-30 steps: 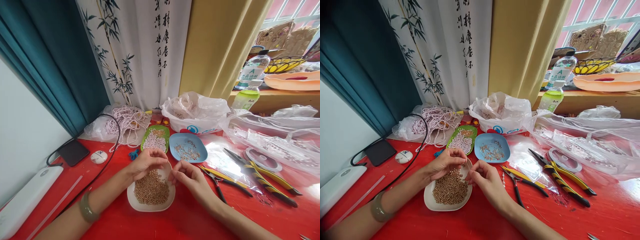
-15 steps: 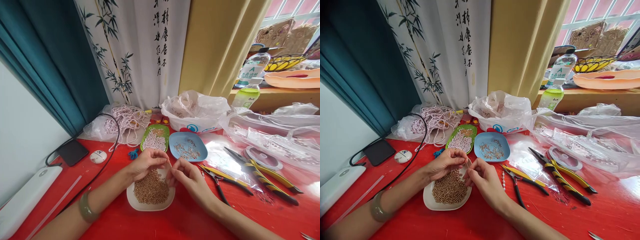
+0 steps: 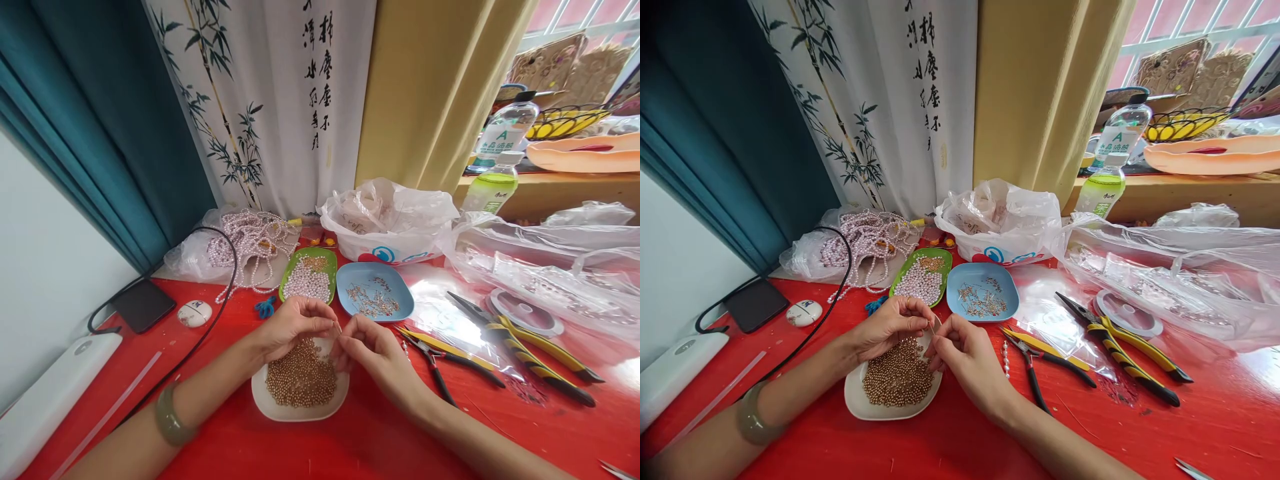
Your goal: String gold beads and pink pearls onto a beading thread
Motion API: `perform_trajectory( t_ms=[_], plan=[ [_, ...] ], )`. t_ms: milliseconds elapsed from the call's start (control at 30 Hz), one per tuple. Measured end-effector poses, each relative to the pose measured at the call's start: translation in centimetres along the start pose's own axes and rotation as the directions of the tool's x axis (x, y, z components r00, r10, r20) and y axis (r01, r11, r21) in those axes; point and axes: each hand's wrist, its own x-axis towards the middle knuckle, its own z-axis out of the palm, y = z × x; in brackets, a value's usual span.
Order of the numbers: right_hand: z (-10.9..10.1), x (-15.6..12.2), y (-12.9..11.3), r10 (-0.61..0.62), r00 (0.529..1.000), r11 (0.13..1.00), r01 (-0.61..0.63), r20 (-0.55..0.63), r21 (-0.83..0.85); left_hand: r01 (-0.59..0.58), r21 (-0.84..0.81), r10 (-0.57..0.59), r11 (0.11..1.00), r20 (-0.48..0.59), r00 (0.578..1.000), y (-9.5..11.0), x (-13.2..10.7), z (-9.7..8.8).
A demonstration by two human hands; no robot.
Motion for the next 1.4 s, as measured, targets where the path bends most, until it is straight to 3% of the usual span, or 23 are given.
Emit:
perform_trajectory(
  t_ms=[600, 800, 1000, 1267, 1400],
  plan=[
    [0.0, 0.1, -0.1, 0.014, 1.000, 1.000, -0.014, -0.002, -0.018, -0.030, 0.063, 0.032, 0.998, -0.021, 0.999, 0.2, 0.0, 0.4],
    [-0.1, 0.1, 0.0, 0.011, 1.000, 1.000, -0.011, -0.006, -0.017, -0.061, 0.279, 0.070, 0.958, -0.023, 0.997, 1.0, 0.1, -0.5],
    [-0.3, 0.1, 0.1, -0.012, 0.999, 1.000, 0.011, -0.036, -0.026, -0.117, 0.706, 0.151, 0.699, 0.015, 0.988, 2.3, -0.1, -2.1],
    [-0.4, 0.2, 0.0, -0.081, 0.987, 0.988, 0.061, -0.139, -0.141, -0.209, 0.924, 0.150, 0.321, 0.168, 0.974, 2.7, -0.8, -2.6],
    [-0.3, 0.2, 0.1, -0.086, 0.994, 0.990, 0.077, -0.071, -0.122, -0.260, 0.949, 0.144, 0.179, 0.236, 0.961, 2.7, -0.9, -2.8]
  ],
)
